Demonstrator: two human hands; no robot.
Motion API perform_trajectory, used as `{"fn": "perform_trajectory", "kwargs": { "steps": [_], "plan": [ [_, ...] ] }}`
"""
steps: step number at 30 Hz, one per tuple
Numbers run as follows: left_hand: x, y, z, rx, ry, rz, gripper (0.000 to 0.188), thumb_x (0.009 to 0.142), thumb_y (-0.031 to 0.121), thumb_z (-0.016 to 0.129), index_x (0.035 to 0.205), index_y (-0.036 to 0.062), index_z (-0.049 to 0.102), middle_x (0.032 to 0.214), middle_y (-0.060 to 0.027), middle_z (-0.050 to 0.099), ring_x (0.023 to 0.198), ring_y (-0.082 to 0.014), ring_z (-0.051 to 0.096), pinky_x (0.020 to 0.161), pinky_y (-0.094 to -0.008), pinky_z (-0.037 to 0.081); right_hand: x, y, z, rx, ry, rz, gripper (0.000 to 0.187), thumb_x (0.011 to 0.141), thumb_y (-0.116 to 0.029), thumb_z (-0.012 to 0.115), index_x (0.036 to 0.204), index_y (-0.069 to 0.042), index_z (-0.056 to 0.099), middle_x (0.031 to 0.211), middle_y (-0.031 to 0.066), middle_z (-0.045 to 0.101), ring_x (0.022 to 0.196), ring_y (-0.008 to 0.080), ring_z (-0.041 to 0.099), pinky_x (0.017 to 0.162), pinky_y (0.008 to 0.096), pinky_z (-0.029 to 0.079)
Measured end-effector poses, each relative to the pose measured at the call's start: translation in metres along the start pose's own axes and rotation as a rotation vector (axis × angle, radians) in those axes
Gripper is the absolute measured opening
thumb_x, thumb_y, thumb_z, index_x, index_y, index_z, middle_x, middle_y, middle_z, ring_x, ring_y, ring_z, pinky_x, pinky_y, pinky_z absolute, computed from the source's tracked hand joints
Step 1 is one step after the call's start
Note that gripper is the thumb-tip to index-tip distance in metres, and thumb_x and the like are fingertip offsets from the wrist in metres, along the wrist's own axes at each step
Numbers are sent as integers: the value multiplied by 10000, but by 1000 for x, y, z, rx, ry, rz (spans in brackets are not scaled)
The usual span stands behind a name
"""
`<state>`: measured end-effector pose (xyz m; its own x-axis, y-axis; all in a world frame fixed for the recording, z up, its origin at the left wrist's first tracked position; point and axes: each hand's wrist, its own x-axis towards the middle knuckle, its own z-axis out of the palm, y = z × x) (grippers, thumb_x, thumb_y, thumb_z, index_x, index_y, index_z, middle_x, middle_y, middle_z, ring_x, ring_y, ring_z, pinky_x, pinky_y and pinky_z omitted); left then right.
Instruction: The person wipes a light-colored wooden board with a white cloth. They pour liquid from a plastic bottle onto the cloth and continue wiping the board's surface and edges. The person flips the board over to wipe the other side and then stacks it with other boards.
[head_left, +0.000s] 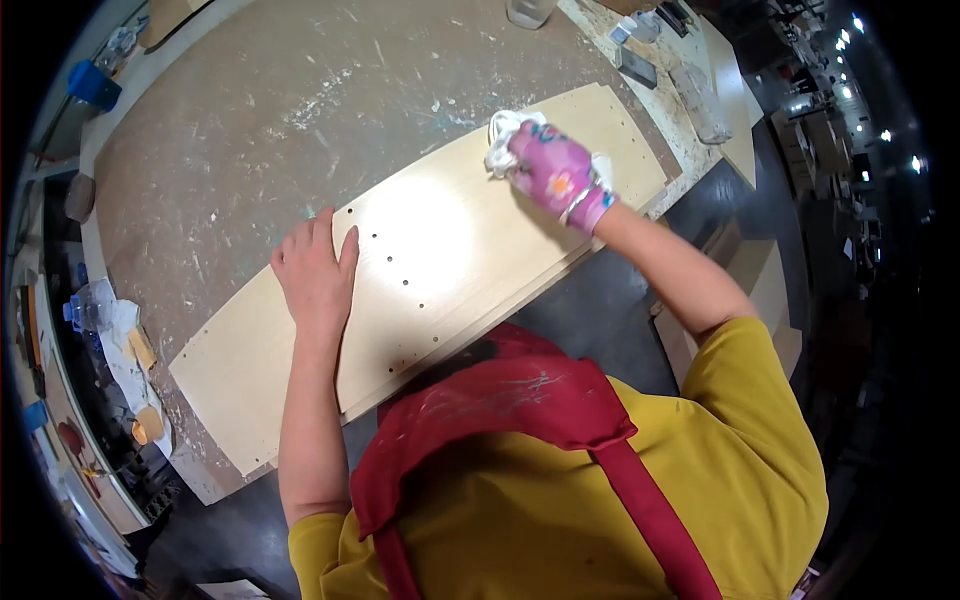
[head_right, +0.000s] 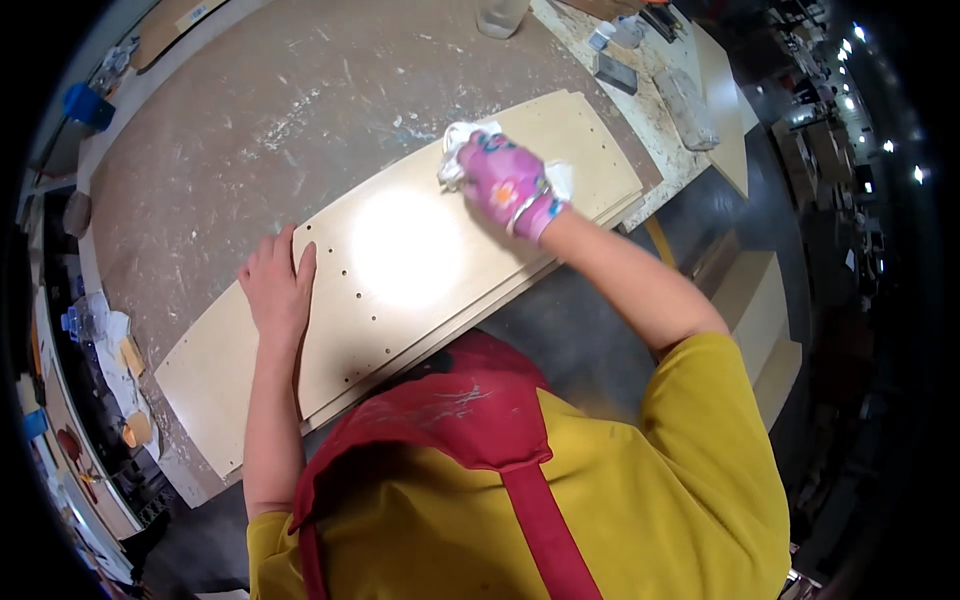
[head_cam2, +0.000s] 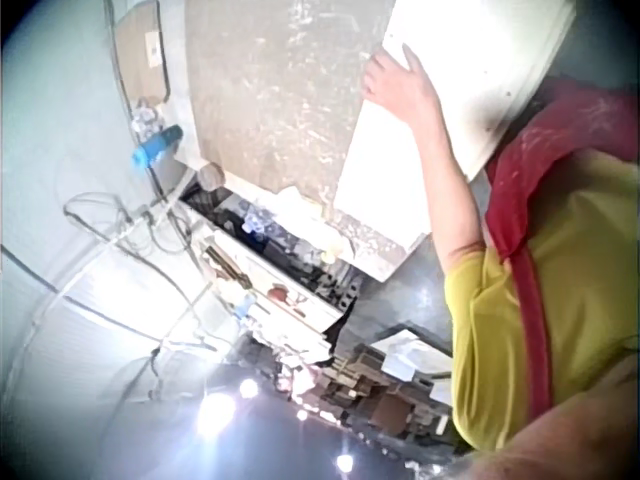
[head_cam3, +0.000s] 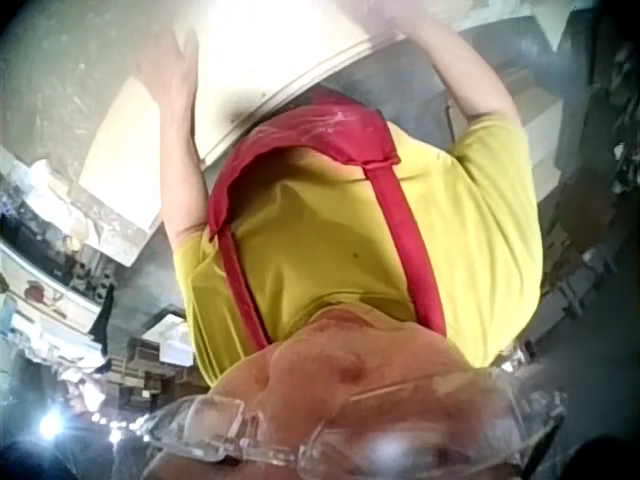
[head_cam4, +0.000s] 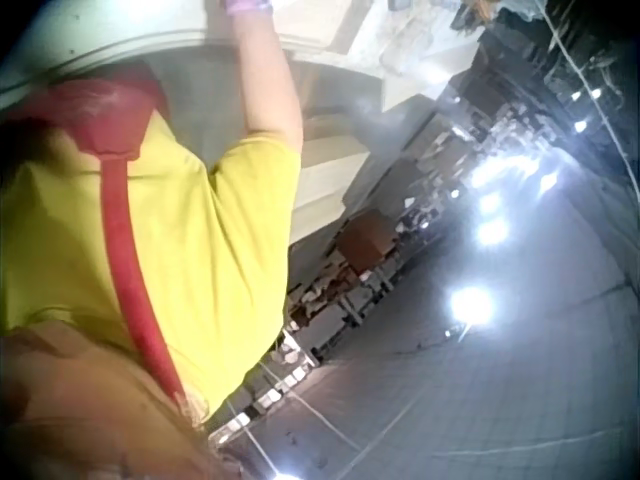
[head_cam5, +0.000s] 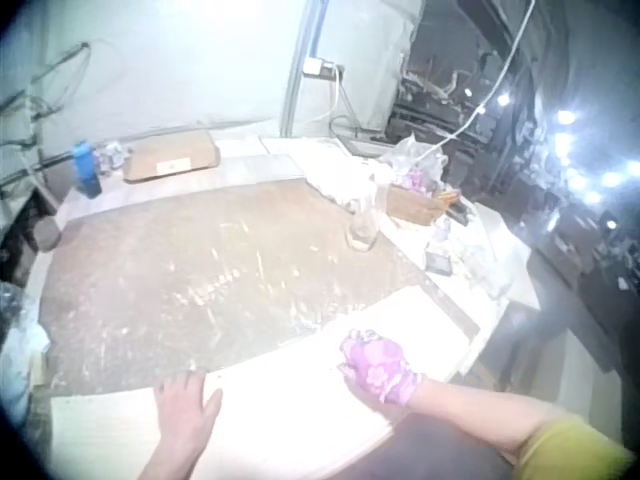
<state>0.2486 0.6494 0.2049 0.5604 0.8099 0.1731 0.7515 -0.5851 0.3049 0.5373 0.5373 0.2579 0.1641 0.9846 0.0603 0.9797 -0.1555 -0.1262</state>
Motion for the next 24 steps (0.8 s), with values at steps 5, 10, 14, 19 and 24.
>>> {"fn": "perform_trajectory", "kwargs": {
  "steps": [5, 10, 14, 19, 24],
  "plan": [
    [-2, 2, -3, 16, -11, -23, 407, 888, 344, 530, 1201, 83, 544, 1081, -93, 576, 1034, -258, 513, 959, -411, 315, -25, -61, 19, 120, -28, -256, 299, 733, -148, 598, 1000, -19, 554, 906, 166, 592, 829, 310, 606, 725, 423, 490],
    [-2, 4, -3, 8, -13, -18, 404, 890, 344, 523, 1205, 92, 543, 1079, -91, 571, 1032, -259, 511, 964, -414, 311, -11, -13, 14, 45, 25, -112, 295, 736, -170, 615, 976, -10, 552, 896, 154, 581, 790, 318, 597, 680, 413, 497],
    [-1, 4, 1, 37, -17, -20, 408, 888, 347, 521, 1207, 93, 541, 1080, -90, 571, 1035, -259, 509, 965, -417, 308, -27, -57, 18, -36, -76, -254, 315, 752, -187, 599, 988, 10, 530, 882, 134, 578, 795, 291, 608, 664, 400, 502],
    [-3, 3, 0, -3, -7, 5, 407, 883, 336, 523, 1205, 88, 540, 1083, -94, 571, 1043, -267, 507, 962, -430, 311, 0, 36, -1, 157, -139, 104, 193, 803, -196, 598, 963, -107, 658, 959, 129, 643, 856, 253, 640, 736, 371, 527],
    [-9, -33, -35, -219, -78, -156, 395, 883, 323, 516, 1195, 82, 541, 1141, -111, 561, 1079, -279, 501, 969, -454, 306, -20, 126, -34, 480, 46, 362, 337, 843, -339, 615, 1010, -48, 642, 950, 122, 653, 835, 231, 632, 771, 345, 510]
  ]
}}
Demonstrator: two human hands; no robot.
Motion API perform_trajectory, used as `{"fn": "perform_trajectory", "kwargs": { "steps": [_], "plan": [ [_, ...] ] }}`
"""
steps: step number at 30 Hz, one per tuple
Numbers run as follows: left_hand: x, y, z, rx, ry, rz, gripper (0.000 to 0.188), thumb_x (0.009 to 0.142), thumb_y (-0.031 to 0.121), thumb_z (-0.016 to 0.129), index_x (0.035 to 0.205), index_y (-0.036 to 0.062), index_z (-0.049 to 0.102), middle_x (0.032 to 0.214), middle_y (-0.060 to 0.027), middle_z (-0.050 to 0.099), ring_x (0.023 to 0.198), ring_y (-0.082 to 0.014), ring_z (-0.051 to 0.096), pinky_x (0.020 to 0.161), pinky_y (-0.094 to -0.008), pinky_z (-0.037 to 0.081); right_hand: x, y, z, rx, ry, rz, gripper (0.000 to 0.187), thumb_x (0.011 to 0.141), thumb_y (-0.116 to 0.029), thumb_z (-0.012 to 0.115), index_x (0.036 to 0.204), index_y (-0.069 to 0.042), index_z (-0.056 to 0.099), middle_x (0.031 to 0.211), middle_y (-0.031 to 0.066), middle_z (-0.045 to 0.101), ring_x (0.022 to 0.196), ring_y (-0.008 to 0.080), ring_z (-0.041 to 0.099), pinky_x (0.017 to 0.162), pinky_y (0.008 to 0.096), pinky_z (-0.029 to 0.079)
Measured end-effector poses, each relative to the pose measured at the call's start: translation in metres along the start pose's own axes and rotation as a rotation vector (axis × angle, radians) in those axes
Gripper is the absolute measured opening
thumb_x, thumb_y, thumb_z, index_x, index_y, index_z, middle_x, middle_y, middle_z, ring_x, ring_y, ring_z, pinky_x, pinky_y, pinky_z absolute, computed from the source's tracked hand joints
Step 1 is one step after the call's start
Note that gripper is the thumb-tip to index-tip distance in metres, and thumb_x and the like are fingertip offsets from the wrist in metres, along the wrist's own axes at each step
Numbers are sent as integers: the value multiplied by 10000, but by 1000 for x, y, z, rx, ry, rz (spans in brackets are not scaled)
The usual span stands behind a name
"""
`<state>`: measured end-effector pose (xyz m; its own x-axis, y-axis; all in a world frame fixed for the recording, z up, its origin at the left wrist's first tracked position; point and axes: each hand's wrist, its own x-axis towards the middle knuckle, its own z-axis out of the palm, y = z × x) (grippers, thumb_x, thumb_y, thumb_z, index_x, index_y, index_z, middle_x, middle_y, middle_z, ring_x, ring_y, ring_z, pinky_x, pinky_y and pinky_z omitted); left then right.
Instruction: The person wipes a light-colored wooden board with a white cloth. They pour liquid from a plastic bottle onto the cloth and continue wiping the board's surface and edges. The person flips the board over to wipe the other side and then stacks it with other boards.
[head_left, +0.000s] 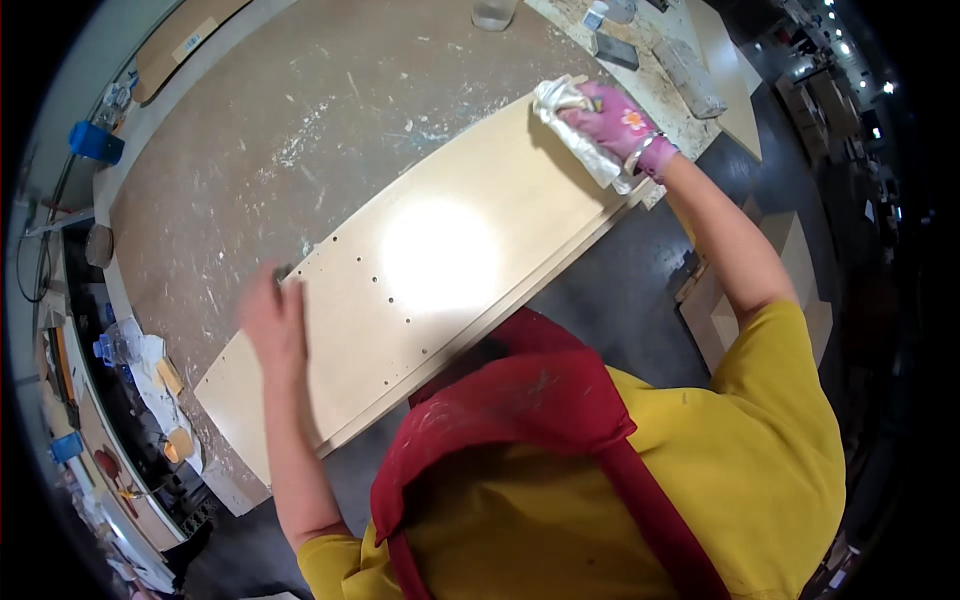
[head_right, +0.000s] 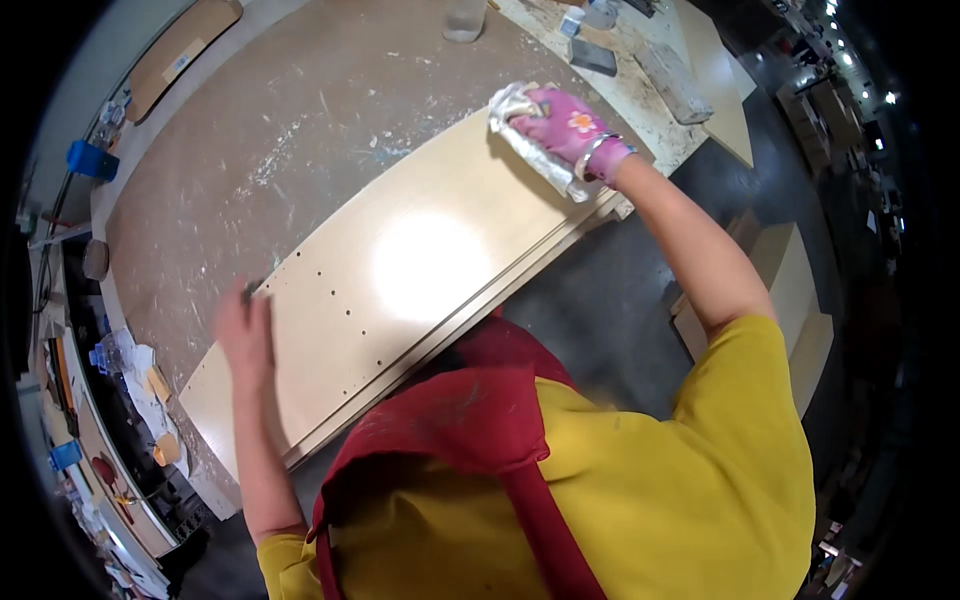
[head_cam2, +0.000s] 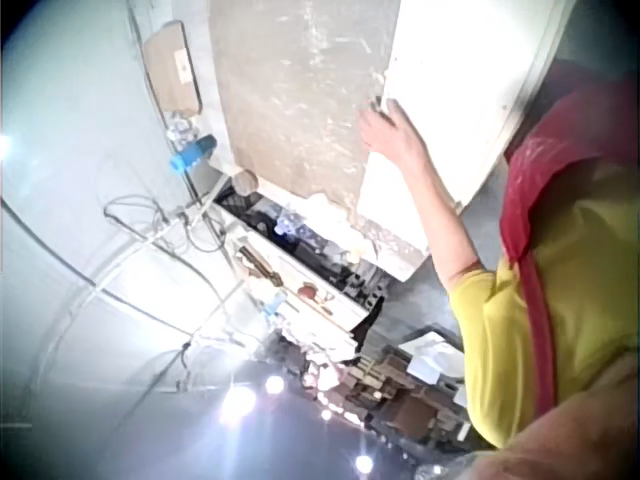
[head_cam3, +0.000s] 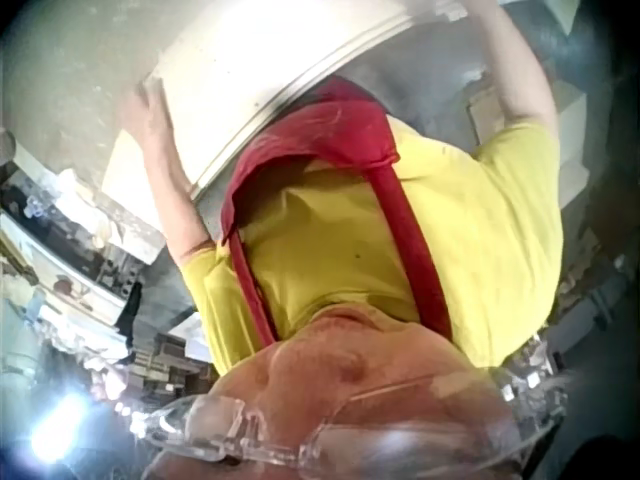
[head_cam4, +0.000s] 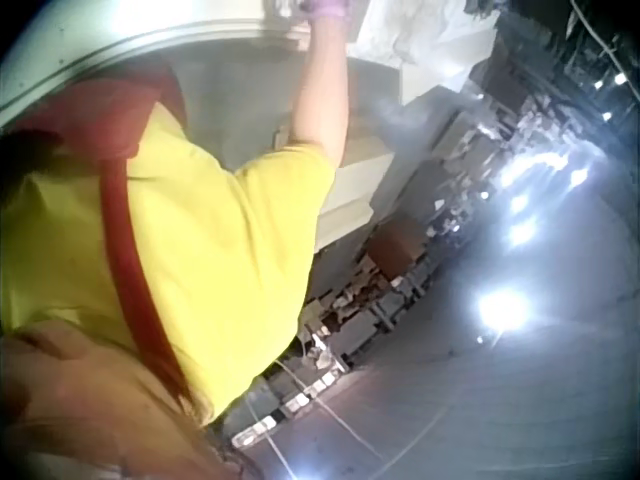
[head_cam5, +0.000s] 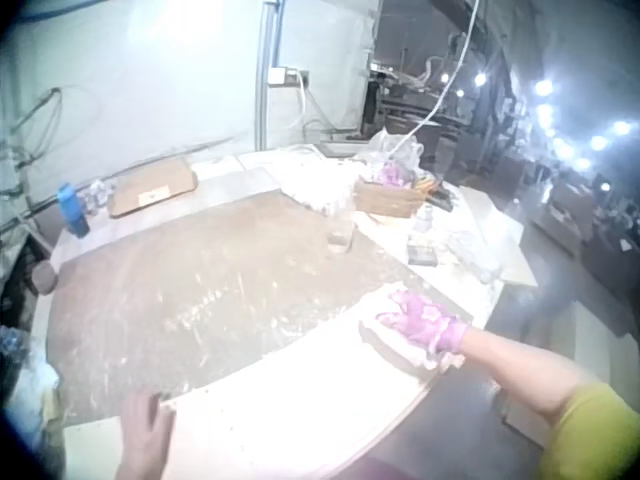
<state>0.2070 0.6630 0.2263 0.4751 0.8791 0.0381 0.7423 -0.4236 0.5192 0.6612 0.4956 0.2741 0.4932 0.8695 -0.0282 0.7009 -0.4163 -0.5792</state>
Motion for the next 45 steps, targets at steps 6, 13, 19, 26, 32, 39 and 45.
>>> {"fn": "perform_trajectory", "kwargs": {
  "steps": [6, 13, 19, 26, 32, 39, 45],
  "plan": [
    [-21, -102, -23, 459, 119, -91, 357, 925, 341, 426, 1174, 127, 565, 1181, -110, 563, 1104, -278, 510, 955, -459, 318, -20, -25, 77, -400, 178, -146, 432, 818, -341, 627, 1108, -27, 561, 1109, 199, 558, 977, 343, 559, 837, 412, 464],
    [-18, -108, -34, 321, 71, -119, 354, 928, 303, 441, 1204, 105, 540, 1216, -139, 546, 1123, -320, 500, 947, -438, 363, -125, -223, 221, -7, -428, -978, 328, 763, -182, 556, 1039, -7, 533, 956, 175, 599, 847, 295, 612, 780, 431, 493],
    [-77, -175, -81, 351, 262, -72, 390, 933, 257, 459, 1248, 28, 489, 1315, -190, 459, 1208, -373, 429, 1014, -430, 336, -14, -87, 129, -19, -94, -341, 233, 845, -204, 585, 1033, -67, 584, 1049, 163, 573, 926, 328, 581, 812, 410, 489],
    [-93, -184, -74, 242, 261, -114, 384, 940, 252, 450, 1252, 31, 489, 1317, -182, 457, 1208, -366, 430, 1010, -425, 337, -66, -214, 237, -255, -142, -970, 282, 752, -105, 556, 1009, 9, 530, 952, 211, 573, 856, 337, 585, 744, 445, 486],
    [-91, -204, -78, 42, 355, -89, 335, 911, 235, 494, 1177, 38, 550, 1205, -194, 537, 1143, -362, 481, 956, -423, 380, -164, -306, 277, 316, -899, -1253, 269, 769, -233, 620, 973, -60, 594, 976, 120, 585, 893, 291, 591, 768, 397, 489],
    [-95, -77, -21, -38, 146, 396, 269, 821, 185, 537, 1040, 37, 591, 1068, -148, 588, 1025, -305, 540, 886, -424, 418, -27, -272, 190, 720, -420, -290, 232, 883, -149, 563, 1080, -33, 601, 976, 70, 620, 833, 134, 616, 712, 259, 524],
    [-123, -17, 57, -435, 19, 365, 605, 850, 495, 513, 1302, 95, 480, 1364, -106, 434, 1316, -296, 319, 1098, -462, 221, -100, -347, 276, -71, -606, -1408, 308, 719, -143, 620, 1023, -88, 614, 1040, 150, 574, 931, 321, 583, 812, 398, 493]
  ]
}}
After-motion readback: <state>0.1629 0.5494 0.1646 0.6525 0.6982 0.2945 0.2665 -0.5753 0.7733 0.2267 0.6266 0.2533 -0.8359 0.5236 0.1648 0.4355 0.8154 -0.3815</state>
